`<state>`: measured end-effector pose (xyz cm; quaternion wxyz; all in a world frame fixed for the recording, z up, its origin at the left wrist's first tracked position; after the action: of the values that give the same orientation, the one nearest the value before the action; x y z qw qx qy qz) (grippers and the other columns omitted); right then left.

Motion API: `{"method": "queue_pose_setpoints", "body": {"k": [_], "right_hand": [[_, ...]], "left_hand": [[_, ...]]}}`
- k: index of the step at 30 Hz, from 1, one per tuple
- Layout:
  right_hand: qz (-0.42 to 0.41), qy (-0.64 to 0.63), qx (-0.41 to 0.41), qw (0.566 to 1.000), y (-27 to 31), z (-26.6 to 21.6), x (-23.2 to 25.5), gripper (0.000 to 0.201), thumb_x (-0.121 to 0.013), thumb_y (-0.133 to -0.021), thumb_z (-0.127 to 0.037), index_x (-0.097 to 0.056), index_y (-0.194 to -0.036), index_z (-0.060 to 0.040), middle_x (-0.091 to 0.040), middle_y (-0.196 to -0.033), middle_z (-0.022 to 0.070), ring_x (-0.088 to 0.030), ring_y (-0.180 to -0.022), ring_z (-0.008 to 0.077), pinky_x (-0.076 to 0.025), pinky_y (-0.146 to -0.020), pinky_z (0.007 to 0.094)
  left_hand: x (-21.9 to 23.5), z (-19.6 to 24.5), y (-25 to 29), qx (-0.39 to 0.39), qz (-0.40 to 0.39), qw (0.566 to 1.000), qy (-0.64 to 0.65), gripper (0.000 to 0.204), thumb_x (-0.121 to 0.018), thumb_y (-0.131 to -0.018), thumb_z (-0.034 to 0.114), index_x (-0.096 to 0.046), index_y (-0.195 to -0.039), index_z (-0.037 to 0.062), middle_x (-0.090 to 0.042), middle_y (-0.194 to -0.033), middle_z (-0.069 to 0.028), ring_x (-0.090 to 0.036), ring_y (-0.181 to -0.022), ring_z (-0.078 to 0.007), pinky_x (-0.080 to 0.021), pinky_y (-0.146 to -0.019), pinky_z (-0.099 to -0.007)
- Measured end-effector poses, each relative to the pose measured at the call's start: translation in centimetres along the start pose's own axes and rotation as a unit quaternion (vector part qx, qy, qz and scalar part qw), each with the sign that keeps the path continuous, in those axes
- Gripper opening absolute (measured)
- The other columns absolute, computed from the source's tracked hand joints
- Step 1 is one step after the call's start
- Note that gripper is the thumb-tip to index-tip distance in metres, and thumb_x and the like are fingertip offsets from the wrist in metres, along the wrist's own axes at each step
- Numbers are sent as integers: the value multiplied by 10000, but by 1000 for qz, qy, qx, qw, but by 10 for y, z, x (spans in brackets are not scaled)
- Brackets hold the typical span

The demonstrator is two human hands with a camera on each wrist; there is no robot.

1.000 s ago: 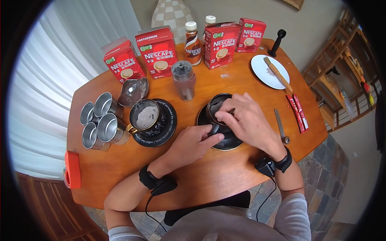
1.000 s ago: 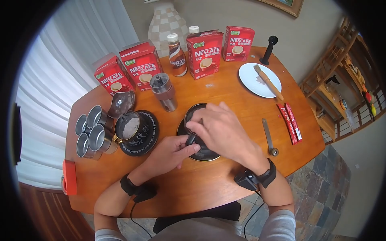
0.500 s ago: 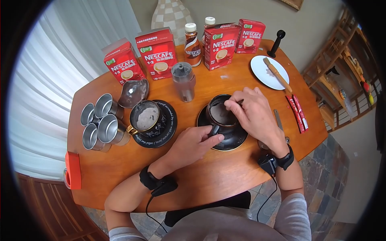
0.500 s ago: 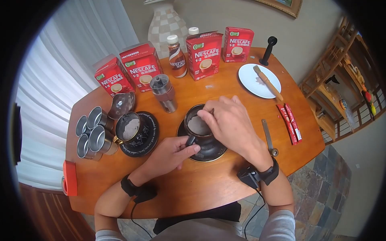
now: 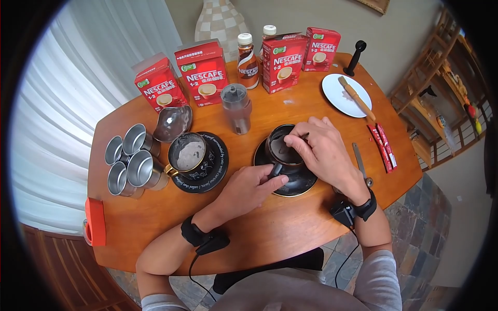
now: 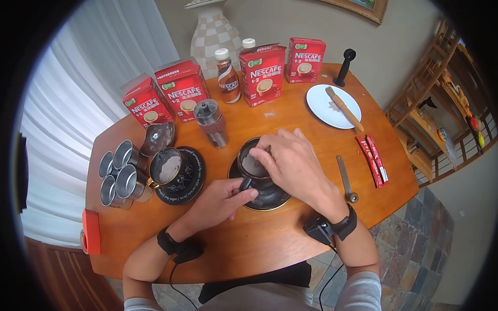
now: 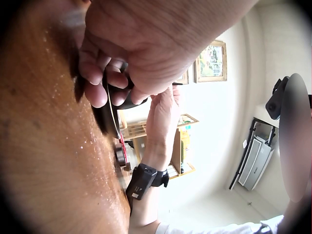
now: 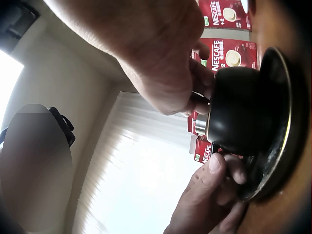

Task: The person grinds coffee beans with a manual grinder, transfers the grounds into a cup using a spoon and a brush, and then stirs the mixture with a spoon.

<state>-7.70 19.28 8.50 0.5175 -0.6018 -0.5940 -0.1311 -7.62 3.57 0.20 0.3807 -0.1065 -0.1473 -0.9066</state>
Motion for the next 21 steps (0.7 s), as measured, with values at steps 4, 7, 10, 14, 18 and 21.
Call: {"method": "queue_pose_setpoints", "body": {"k": [4,7,10,14,18,21], "right_hand": [[-9,5,-7,1000,0,2,2,205,-690,-989,-223,-707,-893,-42,-638,-742,115,-566,-759,297,-404,-773,414],[-16,-3,-5,1000,1,1,1,201,-692,-988,-219,-711,-897,-41,-643,-748,115,-570,-764,295,-406,-772,414],[-17,-5,-15,1000,0,2,1,197,-693,-987,-218,-716,-908,-39,-651,-758,115,-576,-772,295,-408,-771,418],[-25,-3,-9,1000,0,-2,1,194,-689,-989,-220,-721,-922,-41,-662,-773,119,-592,-791,301,-422,-793,422],[-35,2,-14,999,1,-1,0,184,-688,-987,-218,-725,-937,-45,-670,-790,125,-611,-817,305,-436,-822,424],[-57,4,-19,998,1,-4,-1,174,-691,-984,-218,-730,-951,-52,-677,-810,128,-622,-837,307,-440,-825,430]], "left_hand": [[0,-1,0,0,-3,1000,-1,329,-632,-1074,326,-696,-1012,9,-566,-672,33,-537,-529,-50,-431,-490,-250],[0,-4,-1,5,-3,1000,-3,332,-633,-1073,331,-698,-1018,10,-569,-678,31,-537,-529,-52,-433,-490,-249],[0,-3,-1,4,-4,1000,-2,334,-631,-1074,333,-700,-1024,10,-572,-682,29,-537,-529,-52,-436,-489,-249],[0,0,0,-2,0,1000,3,336,-637,-1071,330,-692,-1000,7,-571,-672,26,-542,-526,-53,-433,-485,-252],[1,1,0,0,3,1000,-1,340,-649,-1065,326,-676,-957,5,-566,-654,24,-546,-519,-54,-428,-480,-256],[0,0,0,-6,11,1000,-3,346,-658,-1061,326,-664,-930,6,-560,-641,23,-544,-509,-55,-422,-472,-261]]}}
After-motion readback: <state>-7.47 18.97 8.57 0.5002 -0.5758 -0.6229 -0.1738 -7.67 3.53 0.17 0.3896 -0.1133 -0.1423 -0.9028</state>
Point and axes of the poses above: each hand's wrist, its own y-axis away from the middle knuckle, its own x-axis out of the back of the hand, z = x × y, the point moved 7 cm from there along -y, towards the middle knuckle
